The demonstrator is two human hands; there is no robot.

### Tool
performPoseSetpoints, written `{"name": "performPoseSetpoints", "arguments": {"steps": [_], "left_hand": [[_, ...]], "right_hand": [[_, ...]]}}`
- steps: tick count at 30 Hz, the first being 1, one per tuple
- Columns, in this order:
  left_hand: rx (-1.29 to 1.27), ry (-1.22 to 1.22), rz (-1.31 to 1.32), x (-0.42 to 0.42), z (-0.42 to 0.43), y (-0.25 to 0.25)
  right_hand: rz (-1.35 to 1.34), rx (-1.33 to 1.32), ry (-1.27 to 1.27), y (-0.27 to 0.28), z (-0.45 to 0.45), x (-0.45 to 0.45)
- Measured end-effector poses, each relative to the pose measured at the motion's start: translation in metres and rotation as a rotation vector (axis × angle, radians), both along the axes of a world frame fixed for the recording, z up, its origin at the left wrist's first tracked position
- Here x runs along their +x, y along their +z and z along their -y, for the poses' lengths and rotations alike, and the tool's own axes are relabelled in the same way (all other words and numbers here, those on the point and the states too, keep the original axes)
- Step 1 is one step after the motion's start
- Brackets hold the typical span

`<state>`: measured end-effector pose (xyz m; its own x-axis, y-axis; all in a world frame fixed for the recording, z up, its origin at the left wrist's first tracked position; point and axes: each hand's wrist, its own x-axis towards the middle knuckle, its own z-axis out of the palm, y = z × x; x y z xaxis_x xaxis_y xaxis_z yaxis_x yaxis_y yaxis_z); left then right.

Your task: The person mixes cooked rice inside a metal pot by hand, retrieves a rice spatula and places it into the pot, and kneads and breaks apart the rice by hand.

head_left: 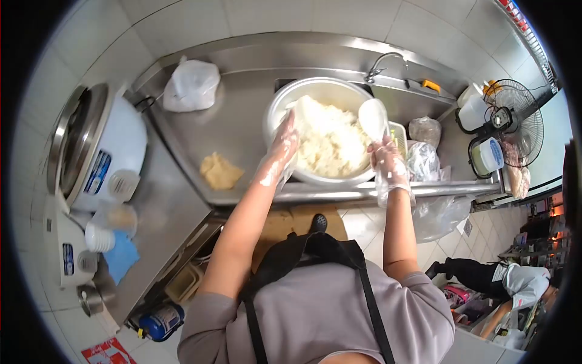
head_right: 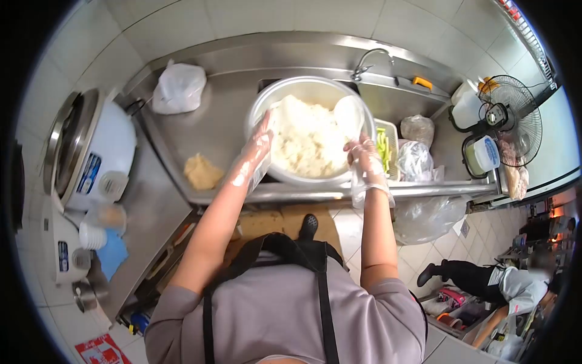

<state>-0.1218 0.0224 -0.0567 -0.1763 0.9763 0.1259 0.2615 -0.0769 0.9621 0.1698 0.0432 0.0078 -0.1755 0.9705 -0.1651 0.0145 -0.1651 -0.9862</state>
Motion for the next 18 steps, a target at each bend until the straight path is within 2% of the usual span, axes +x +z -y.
{"name": "performPoseSetpoints", "arguments": {"steps": [2, 3, 4, 5, 7, 12, 15, 18], "left_hand": [[0.054, 0.108, -0.841, 0.004, -0.027, -0.040], [-0.102, 0.121, -0.971, 0.009, -0.024, -0.040], [-0.245, 0.142, -1.104, 0.012, -0.025, -0.033], [-0.289, 0.159, -1.162, 0.008, -0.028, -0.043], [-0.324, 0.187, -1.189, 0.004, -0.029, -0.051], [-0.332, 0.215, -1.058, 0.005, -0.030, -0.049], [-0.374, 0.205, -1.066, 0.006, -0.037, -0.046], [-0.382, 0.218, -1.021, 0.005, -0.035, -0.039]], "right_hand": [[0.721, 0.499, 0.056, -0.024, -0.056, 0.013], [0.947, 0.652, 0.152, -0.043, -0.087, 0.017], [1.043, 0.438, 0.113, -0.035, -0.097, 0.007], [1.096, 0.475, 0.143, -0.029, -0.113, -0.001], [1.247, 0.557, 0.241, -0.031, -0.155, -0.008], [1.713, 0.705, 0.671, -0.094, -0.266, -0.032], [1.550, 0.702, 0.649, -0.149, -0.276, -0.066], [1.293, 0.588, 0.745, -0.172, -0.248, -0.090]]}}
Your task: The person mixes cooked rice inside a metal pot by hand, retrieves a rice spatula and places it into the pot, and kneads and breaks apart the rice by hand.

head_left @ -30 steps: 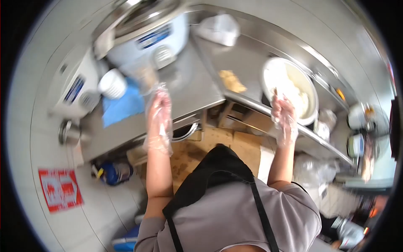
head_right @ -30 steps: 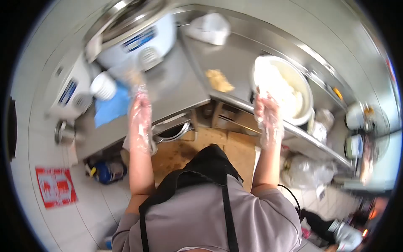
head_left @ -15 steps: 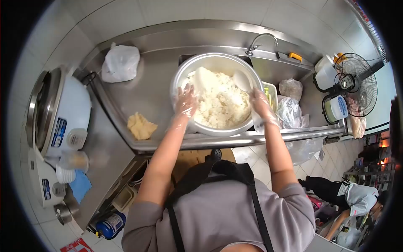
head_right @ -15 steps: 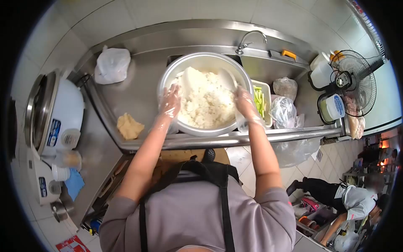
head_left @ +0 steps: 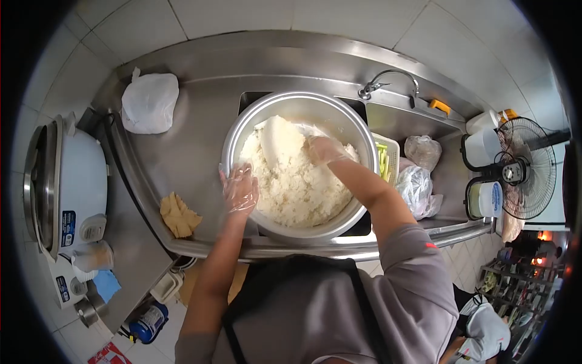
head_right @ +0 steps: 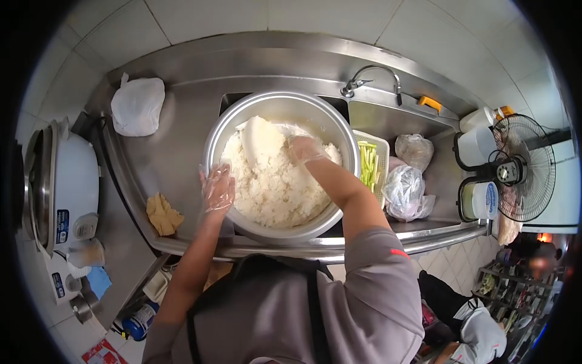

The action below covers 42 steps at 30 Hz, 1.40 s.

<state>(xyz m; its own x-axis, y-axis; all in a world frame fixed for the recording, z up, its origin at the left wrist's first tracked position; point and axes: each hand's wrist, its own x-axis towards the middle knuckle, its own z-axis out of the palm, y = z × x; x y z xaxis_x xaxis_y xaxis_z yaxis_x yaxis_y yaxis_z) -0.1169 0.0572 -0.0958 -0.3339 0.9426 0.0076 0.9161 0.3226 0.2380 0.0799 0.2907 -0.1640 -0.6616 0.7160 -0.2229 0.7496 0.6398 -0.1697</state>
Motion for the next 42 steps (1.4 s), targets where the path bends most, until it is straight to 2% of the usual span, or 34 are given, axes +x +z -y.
{"name": "performPoseSetpoints", "arguments": {"steps": [3, 6, 9, 12, 13, 16, 19, 20, 21, 23, 26, 27, 28, 29, 30, 32, 34, 35, 37, 39, 42], "left_hand": [[0.072, 0.012, -0.025, 0.000, -0.005, 0.000], [0.136, 0.008, -0.023, -0.002, -0.002, -0.007], [0.130, 0.013, -0.001, 0.000, 0.000, -0.009], [0.147, 0.018, 0.002, -0.002, 0.000, -0.008], [0.137, 0.022, 0.003, -0.001, -0.001, -0.007], [0.114, 0.000, -0.018, -0.001, 0.003, -0.006], [0.106, -0.004, -0.011, 0.000, 0.003, -0.005], [0.106, -0.002, -0.012, -0.001, 0.001, -0.003], [0.102, 0.006, -0.011, -0.001, 0.002, -0.001], [0.155, 0.006, -0.022, -0.003, -0.001, -0.011], [0.150, -0.013, -0.051, -0.004, 0.002, -0.015], [0.140, -0.012, -0.063, -0.004, 0.001, -0.015], [0.137, -0.011, -0.049, -0.003, 0.002, -0.014], [0.135, -0.014, -0.039, -0.003, 0.002, -0.011], [0.134, -0.022, -0.032, -0.004, 0.003, -0.008], [0.175, -0.026, -0.042, -0.006, 0.001, -0.014], [0.214, -0.007, -0.054, -0.006, -0.001, -0.018], [0.233, 0.002, -0.062, -0.005, -0.001, -0.019], [0.233, -0.003, -0.050, -0.001, 0.005, -0.019], [0.239, -0.006, -0.022, -0.003, 0.002, -0.014], [0.119, 0.011, -0.018, -0.002, 0.001, -0.009]], "right_hand": [[-0.078, -0.198, 0.089, -0.050, 0.001, 0.024], [0.077, -0.264, 0.064, 0.019, 0.044, 0.023], [0.006, -0.196, 0.301, 0.040, 0.090, 0.036], [0.093, -0.302, -0.014, 0.081, 0.108, 0.032], [-0.003, -0.107, 0.123, 0.100, 0.111, 0.045], [-0.028, 0.266, 0.121, 0.124, 0.109, 0.061], [0.105, 0.628, 0.586, 0.059, 0.150, 0.039], [0.280, -0.005, 0.284, 0.079, 0.177, -0.010], [0.401, -0.180, 0.026, 0.075, 0.179, -0.033], [0.281, -0.297, 0.021, 0.085, 0.163, -0.035], [0.096, 0.147, 0.299, 0.044, 0.137, 0.010], [-0.289, 0.428, 0.277, 0.058, 0.127, 0.026], [0.025, 0.370, 0.089, 0.106, 0.121, 0.016], [0.149, 0.846, 0.201, 0.128, 0.112, 0.019], [-0.128, 0.461, 0.039, 0.113, 0.094, 0.017], [-0.126, 0.259, -0.026, 0.123, 0.086, -0.009], [0.094, -0.014, -0.245, 0.083, 0.069, -0.054], [-0.013, -0.034, -0.158, 0.069, 0.067, -0.057], [-0.093, 0.213, 0.246, 0.043, 0.070, -0.055], [-0.090, 0.273, 0.376, 0.034, 0.070, -0.063], [0.025, 0.067, 0.196, 0.041, 0.089, -0.088]]}}
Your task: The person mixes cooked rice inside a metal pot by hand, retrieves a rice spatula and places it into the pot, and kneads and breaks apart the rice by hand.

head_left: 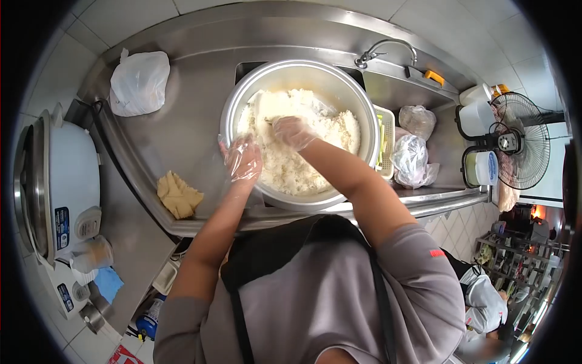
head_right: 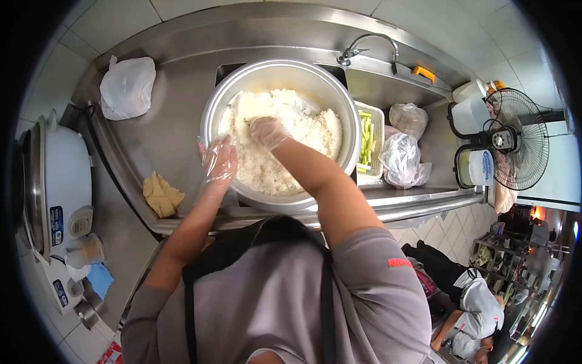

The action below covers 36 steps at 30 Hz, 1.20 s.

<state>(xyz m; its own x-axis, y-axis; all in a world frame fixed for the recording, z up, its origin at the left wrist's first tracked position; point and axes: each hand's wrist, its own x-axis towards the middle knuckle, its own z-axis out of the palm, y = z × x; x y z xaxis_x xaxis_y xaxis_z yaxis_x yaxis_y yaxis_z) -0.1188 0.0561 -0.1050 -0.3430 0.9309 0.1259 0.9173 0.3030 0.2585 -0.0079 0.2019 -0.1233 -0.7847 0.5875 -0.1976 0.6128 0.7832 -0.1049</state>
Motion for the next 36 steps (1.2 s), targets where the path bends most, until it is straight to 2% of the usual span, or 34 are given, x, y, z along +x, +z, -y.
{"name": "performPoseSetpoints", "arguments": {"steps": [1, 6, 9, 12, 13, 15, 16, 18, 19, 22, 23, 24, 27, 31, 36], "left_hand": [[-0.044, 0.016, 0.014, 0.003, 0.000, 0.005], [0.092, 0.015, 0.005, 0.000, 0.003, -0.011], [0.093, 0.013, 0.001, -0.001, 0.002, -0.014], [0.045, 0.020, 0.017, 0.001, 0.002, -0.003], [0.130, 0.004, 0.041, 0.000, 0.003, -0.006], [0.138, 0.018, 0.059, 0.002, 0.004, -0.006], [0.144, 0.028, 0.066, 0.002, 0.003, -0.002], [0.107, 0.035, 0.076, 0.002, 0.002, 0.001], [0.083, 0.041, 0.081, 0.002, 0.001, 0.001], [0.043, 0.047, 0.093, 0.002, -0.003, 0.009], [0.024, 0.053, 0.098, 0.003, -0.003, 0.012], [0.002, 0.051, 0.102, 0.004, -0.002, 0.014], [-0.054, 0.055, 0.118, 0.000, -0.003, 0.014], [-0.002, 0.069, 0.130, 0.002, -0.003, 0.015], [-0.003, 0.075, 0.122, 0.002, -0.002, 0.009]], "right_hand": [[0.023, -0.022, -0.005, -0.003, 0.006, -0.002], [0.133, -0.063, 0.179, -0.008, 0.020, 0.001], [0.245, -0.059, 0.375, 0.016, 0.031, 0.019], [0.321, -0.128, 0.432, 0.074, 0.033, 0.038], [0.279, -0.194, 0.197, 0.092, 0.028, 0.037], [0.207, 0.075, 0.139, 0.086, 0.004, 0.044], [0.164, 0.411, 0.313, 0.071, -0.023, 0.049], [0.018, 0.344, 0.070, 0.064, -0.060, 0.042], [0.074, 0.431, 0.258, 0.059, -0.072, 0.038], [0.268, 0.315, 0.214, 0.061, -0.066, 0.019], [0.303, 0.251, 0.374, 0.034, -0.082, 0.017], [0.328, 0.196, 0.378, 0.003, -0.086, 0.011], [0.183, 0.110, 0.123, -0.036, -0.085, -0.009], [0.072, -0.093, 0.205, -0.045, -0.107, 0.004], [0.173, -0.206, 0.323, -0.057, -0.067, 0.042]]}}
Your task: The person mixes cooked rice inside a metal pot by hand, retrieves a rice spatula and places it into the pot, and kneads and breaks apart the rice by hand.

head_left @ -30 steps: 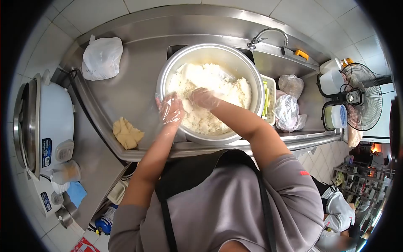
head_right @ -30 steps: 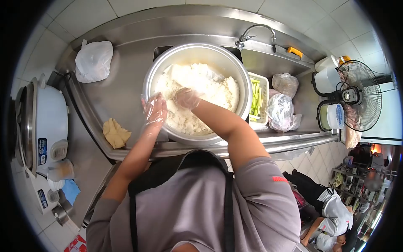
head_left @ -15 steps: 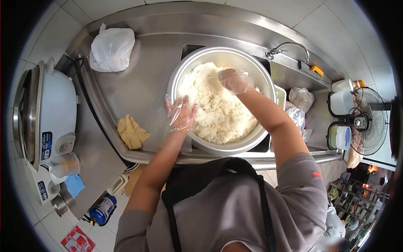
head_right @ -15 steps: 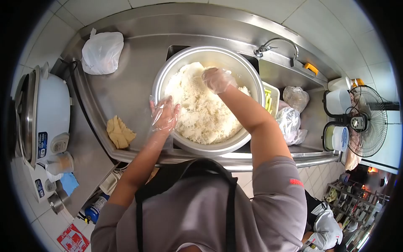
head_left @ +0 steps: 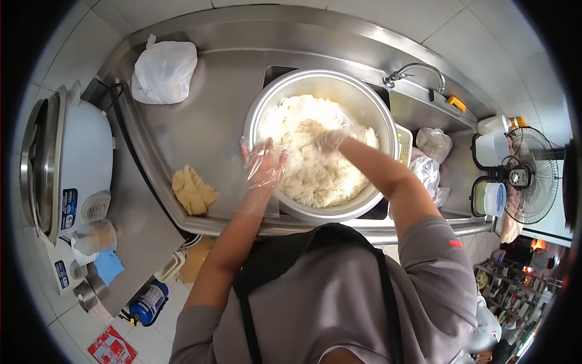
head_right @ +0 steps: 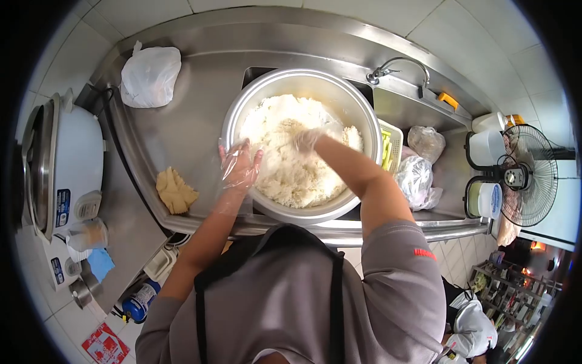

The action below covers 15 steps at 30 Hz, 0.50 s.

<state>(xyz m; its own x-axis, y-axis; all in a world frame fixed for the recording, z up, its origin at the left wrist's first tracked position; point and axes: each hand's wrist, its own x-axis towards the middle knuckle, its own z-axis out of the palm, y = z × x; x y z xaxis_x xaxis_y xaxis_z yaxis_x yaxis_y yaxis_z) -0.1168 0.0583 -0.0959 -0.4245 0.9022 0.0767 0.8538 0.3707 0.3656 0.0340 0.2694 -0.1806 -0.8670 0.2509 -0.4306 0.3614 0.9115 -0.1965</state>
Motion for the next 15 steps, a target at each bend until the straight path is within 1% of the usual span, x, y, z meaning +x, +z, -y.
{"name": "performPoseSetpoints", "arguments": {"steps": [3, 7, 9, 10, 12, 14, 15], "left_hand": [[-0.018, -0.007, 0.014, 0.000, -0.001, 0.006], [-0.014, -0.030, -0.017, 0.000, 0.002, 0.003], [-0.002, -0.038, -0.040, 0.000, 0.002, 0.001], [-0.023, -0.040, -0.031, 0.000, 0.001, 0.003], [-0.068, -0.047, -0.020, 0.000, 0.000, 0.008], [-0.092, -0.047, -0.020, 0.001, -0.001, 0.007], [-0.109, -0.043, -0.020, 0.002, -0.001, 0.007]], "right_hand": [[0.035, -0.089, 0.022, 0.006, 0.036, 0.030], [0.094, -0.113, 0.134, 0.058, 0.058, 0.064], [0.030, -0.066, 0.143, 0.079, 0.050, 0.074], [-0.042, -0.031, 0.106, 0.088, 0.040, 0.076], [-0.140, 0.003, -0.169, 0.114, 0.005, 0.074], [-0.017, 0.154, -0.357, 0.157, -0.006, 0.027], [-0.079, 0.169, -0.424, 0.149, -0.017, 0.010]]}}
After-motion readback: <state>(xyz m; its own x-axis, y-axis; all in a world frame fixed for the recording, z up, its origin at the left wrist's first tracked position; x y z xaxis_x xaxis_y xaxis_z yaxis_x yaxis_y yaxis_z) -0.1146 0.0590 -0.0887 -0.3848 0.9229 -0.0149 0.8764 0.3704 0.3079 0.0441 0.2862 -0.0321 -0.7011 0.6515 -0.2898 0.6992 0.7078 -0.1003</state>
